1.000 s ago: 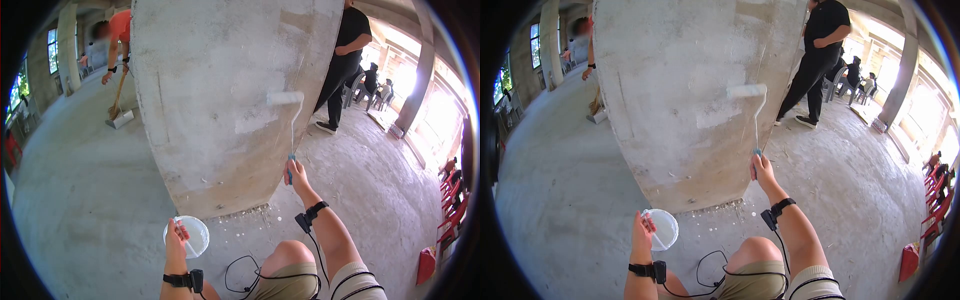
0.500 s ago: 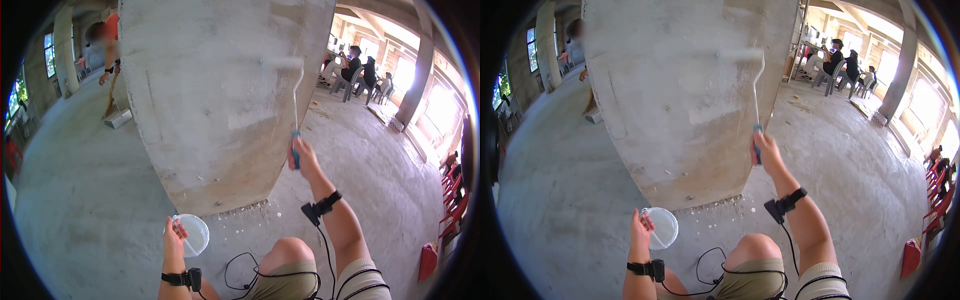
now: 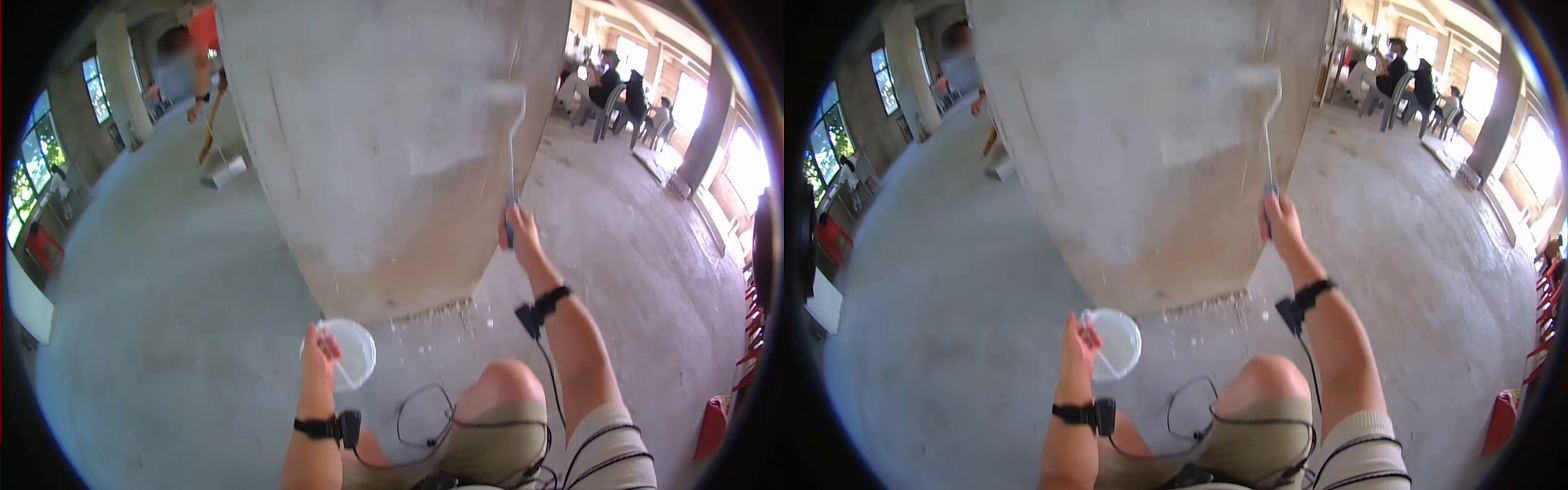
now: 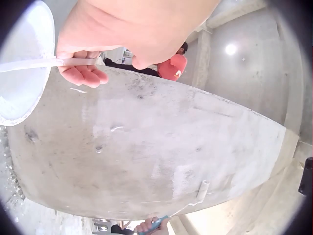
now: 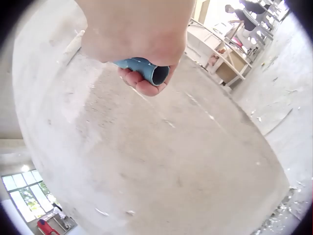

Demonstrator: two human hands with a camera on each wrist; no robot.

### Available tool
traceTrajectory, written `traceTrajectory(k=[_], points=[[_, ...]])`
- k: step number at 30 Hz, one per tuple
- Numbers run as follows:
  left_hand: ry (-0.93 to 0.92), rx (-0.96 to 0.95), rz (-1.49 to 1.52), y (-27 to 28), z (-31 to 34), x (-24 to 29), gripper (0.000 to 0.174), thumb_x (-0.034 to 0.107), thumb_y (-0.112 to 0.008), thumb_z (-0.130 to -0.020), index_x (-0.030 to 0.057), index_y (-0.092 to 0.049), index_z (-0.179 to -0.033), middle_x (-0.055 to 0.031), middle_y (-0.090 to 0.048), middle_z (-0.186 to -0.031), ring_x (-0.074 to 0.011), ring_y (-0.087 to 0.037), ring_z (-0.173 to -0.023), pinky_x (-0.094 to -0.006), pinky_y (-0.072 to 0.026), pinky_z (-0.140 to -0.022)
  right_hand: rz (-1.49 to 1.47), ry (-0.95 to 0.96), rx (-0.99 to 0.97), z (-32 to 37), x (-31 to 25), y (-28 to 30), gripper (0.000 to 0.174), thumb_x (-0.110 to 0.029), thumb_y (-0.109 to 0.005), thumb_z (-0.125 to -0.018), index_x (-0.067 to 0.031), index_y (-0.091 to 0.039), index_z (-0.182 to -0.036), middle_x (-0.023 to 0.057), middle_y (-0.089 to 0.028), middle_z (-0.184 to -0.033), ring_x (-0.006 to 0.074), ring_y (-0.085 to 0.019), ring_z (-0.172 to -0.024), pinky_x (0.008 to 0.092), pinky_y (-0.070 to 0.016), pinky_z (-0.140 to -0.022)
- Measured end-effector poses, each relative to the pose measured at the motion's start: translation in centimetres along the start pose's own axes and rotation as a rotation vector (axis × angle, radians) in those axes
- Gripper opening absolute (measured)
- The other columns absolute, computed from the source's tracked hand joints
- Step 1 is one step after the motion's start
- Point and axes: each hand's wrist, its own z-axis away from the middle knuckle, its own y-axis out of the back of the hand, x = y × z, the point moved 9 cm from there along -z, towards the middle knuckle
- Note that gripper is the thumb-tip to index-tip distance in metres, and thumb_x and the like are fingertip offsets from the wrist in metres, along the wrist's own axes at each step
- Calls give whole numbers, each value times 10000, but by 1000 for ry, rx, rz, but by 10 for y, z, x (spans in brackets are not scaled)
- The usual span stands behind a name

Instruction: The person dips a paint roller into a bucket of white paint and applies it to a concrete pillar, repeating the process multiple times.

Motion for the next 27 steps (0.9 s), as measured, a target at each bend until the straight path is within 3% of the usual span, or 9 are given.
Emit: traceTrajectory(k=[7, 11, 13, 19, 22, 27], points=[[54, 28, -44, 0, -2, -3, 417, 465, -491, -855, 50, -516, -887, -29, -480, -726, -144, -444, -637, -270, -379, -593, -9, 96, 92, 34, -19, 14, 362, -385, -398, -925, -78, -436, -737, -5, -414, -477, 81, -384, -362, 220, -298, -351], [62, 31, -70, -4, 4, -2, 431, 490, -485, -846, 62, -532, -876, -19, -477, -705, -140, -441, -631, -262, -375, -599, -80, 36, 93, 3, -56, 14, 368, -394, -412, -923, -77, -433, -736, 0, -399, -481, 87, -379, -369, 235, -306, -351], [68, 31, -81, -7, 6, 1, 416, 467, -477, -862, 56, -533, -899, -22, -482, -708, -137, -448, -627, -267, -378, -601, -308, -1, 60, -7, -72, 7, 385, -414, -419, -917, -75, -434, -735, 1, -391, -487, 97, -383, -369, 243, -321, -350], [80, 18, -80, -7, 6, 0, 418, 453, -471, -874, 45, -536, -934, -20, -486, -709, -135, -452, -624, -269, -380, -607, -293, 26, -8, -24, -89, 13, 414, -441, -407, -914, -75, -428, -723, 9, -395, -487, 106, -381, -356, 250, -334, -342], [87, 36, -86, -6, 7, 0, 442, 481, -478, -858, 47, -531, -920, -16, -482, -702, -135, -448, -624, -264, -378, -604, -180, -21, 85, -10, -46, 18, 432, -449, -404, -912, -73, -426, -701, 14, -407, -466, 111, -383, -337, 246, -329, -336], [95, 13, -49, -7, 5, -4, 434, 466, -492, -859, 43, -542, -943, -19, -498, -701, -136, -459, -612, -267, -388, -599, 24, -149, 29, 43, 73, 31, 422, -417, -369, -924, -67, -425, -695, 18, -414, -445, 117, -401, -338, 241, -319, -343]])
